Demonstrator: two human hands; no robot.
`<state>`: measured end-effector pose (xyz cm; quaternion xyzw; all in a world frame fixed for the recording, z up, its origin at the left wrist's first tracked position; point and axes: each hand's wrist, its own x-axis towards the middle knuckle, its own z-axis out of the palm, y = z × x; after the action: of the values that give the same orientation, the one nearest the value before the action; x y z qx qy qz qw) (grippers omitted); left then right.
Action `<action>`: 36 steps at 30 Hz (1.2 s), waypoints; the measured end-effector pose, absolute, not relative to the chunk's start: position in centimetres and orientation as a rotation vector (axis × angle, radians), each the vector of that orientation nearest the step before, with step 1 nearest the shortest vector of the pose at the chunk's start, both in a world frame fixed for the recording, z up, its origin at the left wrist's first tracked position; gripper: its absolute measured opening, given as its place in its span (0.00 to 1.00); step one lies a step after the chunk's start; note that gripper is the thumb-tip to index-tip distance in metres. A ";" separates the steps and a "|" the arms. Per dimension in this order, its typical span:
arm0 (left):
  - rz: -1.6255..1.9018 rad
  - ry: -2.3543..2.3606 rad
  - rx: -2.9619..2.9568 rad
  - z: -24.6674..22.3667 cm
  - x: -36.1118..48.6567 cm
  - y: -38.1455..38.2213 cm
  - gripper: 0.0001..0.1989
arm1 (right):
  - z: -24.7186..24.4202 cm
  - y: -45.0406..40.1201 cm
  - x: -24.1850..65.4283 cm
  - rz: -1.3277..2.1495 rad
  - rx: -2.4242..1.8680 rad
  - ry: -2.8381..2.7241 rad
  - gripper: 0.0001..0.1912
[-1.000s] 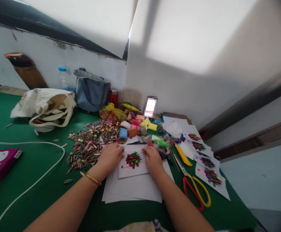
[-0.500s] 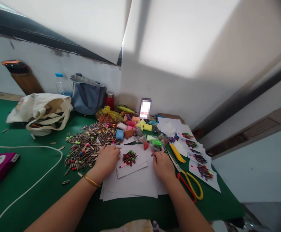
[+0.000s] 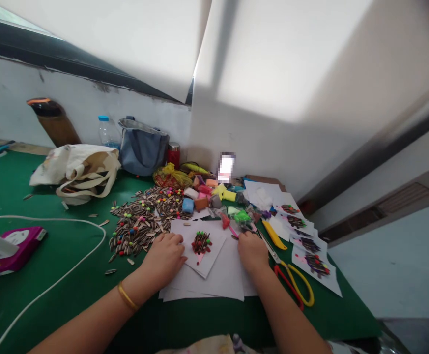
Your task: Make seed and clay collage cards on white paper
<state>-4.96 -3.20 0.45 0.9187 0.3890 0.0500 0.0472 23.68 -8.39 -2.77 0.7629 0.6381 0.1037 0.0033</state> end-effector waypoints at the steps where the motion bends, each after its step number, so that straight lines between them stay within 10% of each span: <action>1: 0.180 1.179 2.798 0.3 -5.2 -3.5 0.07 | -2.7 -8.3 23.7 0.321 2.388 1.997 0.08; 10: 0.410 1.004 2.763 -2.0 -5.6 -5.0 0.11 | -0.9 -9.1 23.3 0.280 2.503 2.141 0.07; 33: 0.852 0.617 2.684 -2.4 -4.9 -6.3 0.07 | 1.7 -14.6 16.5 -2.035 2.105 2.524 0.13; 36: 0.832 0.564 2.653 -2.4 -4.4 -6.5 0.08 | 0.2 -14.7 15.6 -1.740 2.252 2.658 0.10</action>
<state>-4.45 -6.46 -2.39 0.9243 0.1964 0.2899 0.1519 15.59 -14.71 0.24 0.5378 0.6349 -0.4155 -0.3675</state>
